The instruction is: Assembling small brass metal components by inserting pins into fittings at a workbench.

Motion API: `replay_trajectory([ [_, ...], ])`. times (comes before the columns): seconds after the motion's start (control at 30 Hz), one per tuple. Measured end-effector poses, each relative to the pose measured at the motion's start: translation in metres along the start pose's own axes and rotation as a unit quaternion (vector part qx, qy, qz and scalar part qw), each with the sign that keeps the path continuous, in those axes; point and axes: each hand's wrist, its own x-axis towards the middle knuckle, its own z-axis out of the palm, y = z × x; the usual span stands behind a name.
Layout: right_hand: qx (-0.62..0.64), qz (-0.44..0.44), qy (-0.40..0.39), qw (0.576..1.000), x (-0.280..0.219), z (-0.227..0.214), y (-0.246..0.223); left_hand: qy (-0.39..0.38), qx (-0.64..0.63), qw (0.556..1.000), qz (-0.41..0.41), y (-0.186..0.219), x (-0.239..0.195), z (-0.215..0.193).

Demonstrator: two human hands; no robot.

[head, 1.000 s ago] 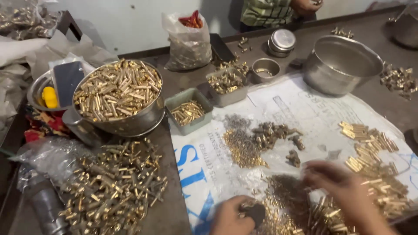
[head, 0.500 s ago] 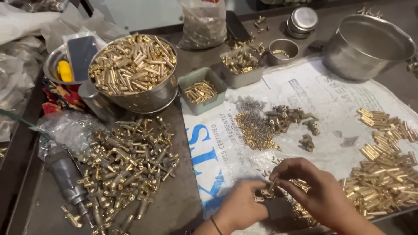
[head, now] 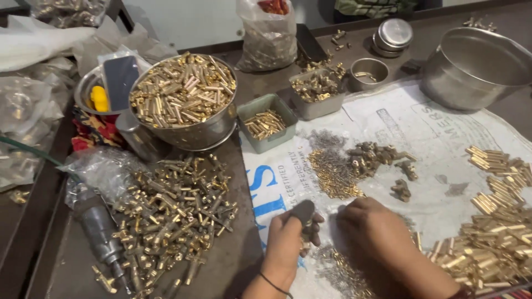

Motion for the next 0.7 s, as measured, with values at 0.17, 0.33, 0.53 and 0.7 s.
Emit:
replay_trajectory([
  [0.17,-0.064,0.000,-0.033,0.997,0.000,0.004,-0.010,-0.035,-0.017,0.999,-0.017,-0.012,0.003,0.003],
  [0.33,0.016,0.056,-0.025,0.998,-0.008,0.006,-0.002,-0.042,-0.048,0.992,-0.107,-0.010,0.002,0.008],
  [0.53,0.249,0.080,0.026,0.965,-0.024,0.014,-0.011,0.012,-0.070,0.990,-0.122,-0.040,0.030,-0.002],
  [0.7,0.142,-0.089,0.049,0.985,-0.029,0.025,-0.002,0.019,-0.099,0.992,-0.073,-0.048,0.035,-0.001],
])
